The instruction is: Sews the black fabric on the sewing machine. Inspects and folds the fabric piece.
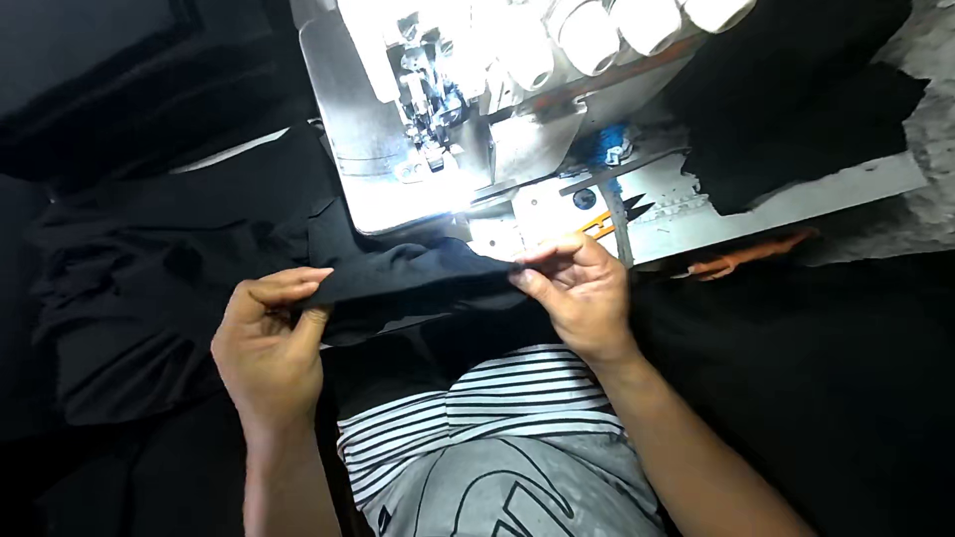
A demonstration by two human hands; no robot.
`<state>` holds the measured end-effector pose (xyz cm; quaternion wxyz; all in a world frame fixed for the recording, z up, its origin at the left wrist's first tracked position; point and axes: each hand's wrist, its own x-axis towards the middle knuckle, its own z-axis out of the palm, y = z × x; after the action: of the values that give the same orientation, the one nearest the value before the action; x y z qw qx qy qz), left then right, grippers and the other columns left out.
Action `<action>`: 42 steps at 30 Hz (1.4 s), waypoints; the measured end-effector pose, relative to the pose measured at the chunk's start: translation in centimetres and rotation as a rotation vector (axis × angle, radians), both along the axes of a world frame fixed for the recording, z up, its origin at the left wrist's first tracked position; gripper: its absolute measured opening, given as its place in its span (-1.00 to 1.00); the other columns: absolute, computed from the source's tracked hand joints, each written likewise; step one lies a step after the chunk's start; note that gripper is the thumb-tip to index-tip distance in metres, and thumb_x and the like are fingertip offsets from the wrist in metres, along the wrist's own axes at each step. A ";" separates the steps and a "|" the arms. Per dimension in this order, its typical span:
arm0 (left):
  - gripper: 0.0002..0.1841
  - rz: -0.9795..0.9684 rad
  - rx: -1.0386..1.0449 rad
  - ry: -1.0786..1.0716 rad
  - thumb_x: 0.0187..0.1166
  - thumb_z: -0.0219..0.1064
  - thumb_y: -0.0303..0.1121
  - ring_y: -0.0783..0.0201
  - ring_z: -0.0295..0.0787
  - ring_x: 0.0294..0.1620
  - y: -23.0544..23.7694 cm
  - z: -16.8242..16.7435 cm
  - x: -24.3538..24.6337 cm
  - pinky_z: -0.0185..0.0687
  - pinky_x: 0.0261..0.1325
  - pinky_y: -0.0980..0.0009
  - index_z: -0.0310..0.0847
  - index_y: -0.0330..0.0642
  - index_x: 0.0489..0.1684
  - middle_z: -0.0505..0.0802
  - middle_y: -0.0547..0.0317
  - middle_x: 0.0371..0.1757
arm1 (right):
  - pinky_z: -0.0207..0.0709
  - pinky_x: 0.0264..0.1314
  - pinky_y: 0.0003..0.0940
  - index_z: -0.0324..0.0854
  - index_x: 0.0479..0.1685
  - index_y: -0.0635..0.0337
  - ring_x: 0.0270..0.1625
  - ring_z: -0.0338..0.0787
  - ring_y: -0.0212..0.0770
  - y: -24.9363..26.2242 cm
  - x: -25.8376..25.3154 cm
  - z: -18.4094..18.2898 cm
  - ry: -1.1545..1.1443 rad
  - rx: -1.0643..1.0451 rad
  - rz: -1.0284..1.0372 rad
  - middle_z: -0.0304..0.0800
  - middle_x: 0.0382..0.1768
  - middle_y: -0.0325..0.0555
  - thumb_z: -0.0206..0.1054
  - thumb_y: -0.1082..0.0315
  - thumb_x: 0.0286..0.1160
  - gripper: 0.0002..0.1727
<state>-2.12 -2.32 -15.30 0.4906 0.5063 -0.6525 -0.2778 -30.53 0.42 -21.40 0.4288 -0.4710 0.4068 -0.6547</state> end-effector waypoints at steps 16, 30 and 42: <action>-0.94 0.239 0.175 -0.015 0.62 0.40 -0.39 0.53 0.78 -0.26 -0.6 1.5 -0.6 0.73 -0.16 0.57 0.80 -0.07 -0.18 0.85 0.43 -0.27 | 0.77 -0.08 -0.45 0.52 -0.03 0.02 -0.25 0.76 -0.41 -0.3 -0.2 0.3 -0.212 0.169 0.145 0.71 -0.26 -0.25 0.45 0.57 0.44 -0.71; -0.92 0.225 0.230 0.011 0.63 0.40 -0.37 0.49 0.79 -0.29 -0.6 1.7 -0.1 0.73 -0.21 0.55 0.82 -0.10 -0.17 0.87 0.35 -0.27 | 0.80 -0.04 -0.38 0.59 -0.15 0.02 -0.24 0.79 -0.38 -0.1 0.0 1.1 -0.369 0.327 0.212 0.72 -0.25 -0.20 0.38 0.51 0.49 -0.84; -0.93 0.210 0.224 0.049 0.64 0.38 -0.39 0.51 0.78 -0.32 -0.8 1.7 -0.1 0.74 -0.20 0.57 0.80 -0.10 -0.15 0.86 0.39 -0.29 | 0.78 -0.01 -0.38 0.58 -0.14 0.03 -0.22 0.76 -0.38 0.0 -0.1 1.4 -0.280 0.273 0.187 0.70 -0.26 -0.23 0.43 0.51 0.46 -0.82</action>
<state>-2.21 -3.10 -13.58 0.4732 0.6165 -0.5487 -0.3083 -30.66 0.40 -20.01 0.5999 -0.3488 0.3826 -0.6100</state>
